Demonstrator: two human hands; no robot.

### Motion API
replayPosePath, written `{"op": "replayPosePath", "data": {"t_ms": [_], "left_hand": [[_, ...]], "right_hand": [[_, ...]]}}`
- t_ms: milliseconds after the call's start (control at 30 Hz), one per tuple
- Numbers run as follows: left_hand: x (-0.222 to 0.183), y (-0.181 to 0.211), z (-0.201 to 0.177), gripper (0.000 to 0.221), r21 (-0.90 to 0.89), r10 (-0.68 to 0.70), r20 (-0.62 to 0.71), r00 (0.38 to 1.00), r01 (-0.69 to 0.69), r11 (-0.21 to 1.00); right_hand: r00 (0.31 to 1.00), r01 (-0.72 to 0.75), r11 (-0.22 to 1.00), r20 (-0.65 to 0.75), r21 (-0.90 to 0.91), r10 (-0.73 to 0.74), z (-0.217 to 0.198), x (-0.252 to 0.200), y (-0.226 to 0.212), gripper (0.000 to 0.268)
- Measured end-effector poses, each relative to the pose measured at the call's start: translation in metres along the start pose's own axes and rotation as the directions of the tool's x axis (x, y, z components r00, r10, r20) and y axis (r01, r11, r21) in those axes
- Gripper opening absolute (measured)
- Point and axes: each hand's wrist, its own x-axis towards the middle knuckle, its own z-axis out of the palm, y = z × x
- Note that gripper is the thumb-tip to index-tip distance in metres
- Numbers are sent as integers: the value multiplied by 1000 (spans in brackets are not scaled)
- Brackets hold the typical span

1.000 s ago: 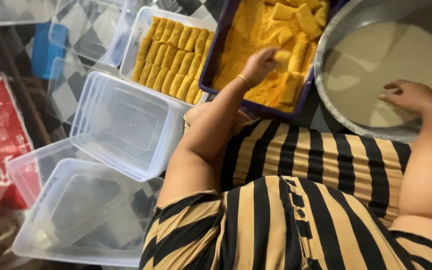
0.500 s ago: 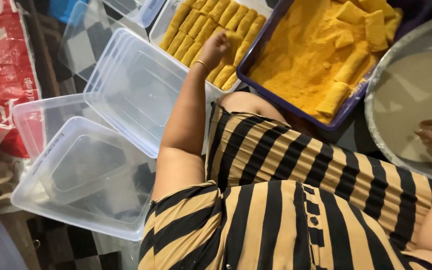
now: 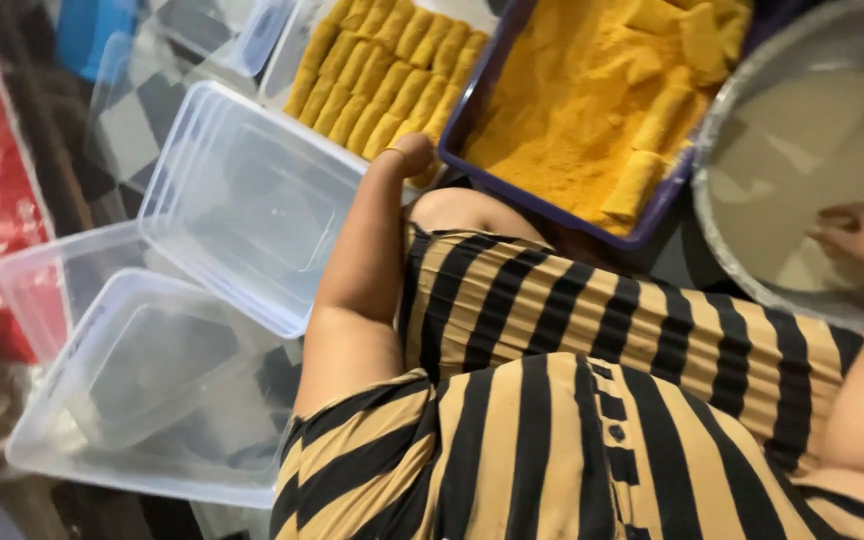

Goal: Coating rectangular food items by dipping them in batter and then in breadcrumbs or a similar coating material.

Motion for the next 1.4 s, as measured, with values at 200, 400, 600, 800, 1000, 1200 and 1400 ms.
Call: {"op": "replayPosePath", "data": {"t_ms": [200,400,600,800,1000,1200,1400], "left_hand": [[-110,-4,-310,37,-928,-921,-127,367,284,241],[33,96,-393,37,-998,-387,-42,921,-17,67],[77,141,-396,50,-997,-524,66,849,74,-6],[22,113,-395,44,-956,-616,-225,755,-292,-9],[-35,48,-393,51,-874,-638,-481,601,-387,295],[-133,-43,-291,52,-947,-807,-316,500,-214,238],[-166,-39,-258,32,-911,-688,373,623,387,-143]], "right_hand": [[998,-3,968,-59,-250,-12,-34,-57,-94,64],[988,-149,954,-83,-260,132,-45,-80,-140,61],[986,-165,962,-67,-217,154,-54,-91,-149,58],[993,-102,963,-89,-251,82,-51,-79,-133,61],[999,4,968,-41,-251,-15,-25,-34,-61,60],[1000,-5,992,-14,128,7,-10,-21,-33,60],[1000,10,959,-19,284,-5,11,-5,-13,52]]}}
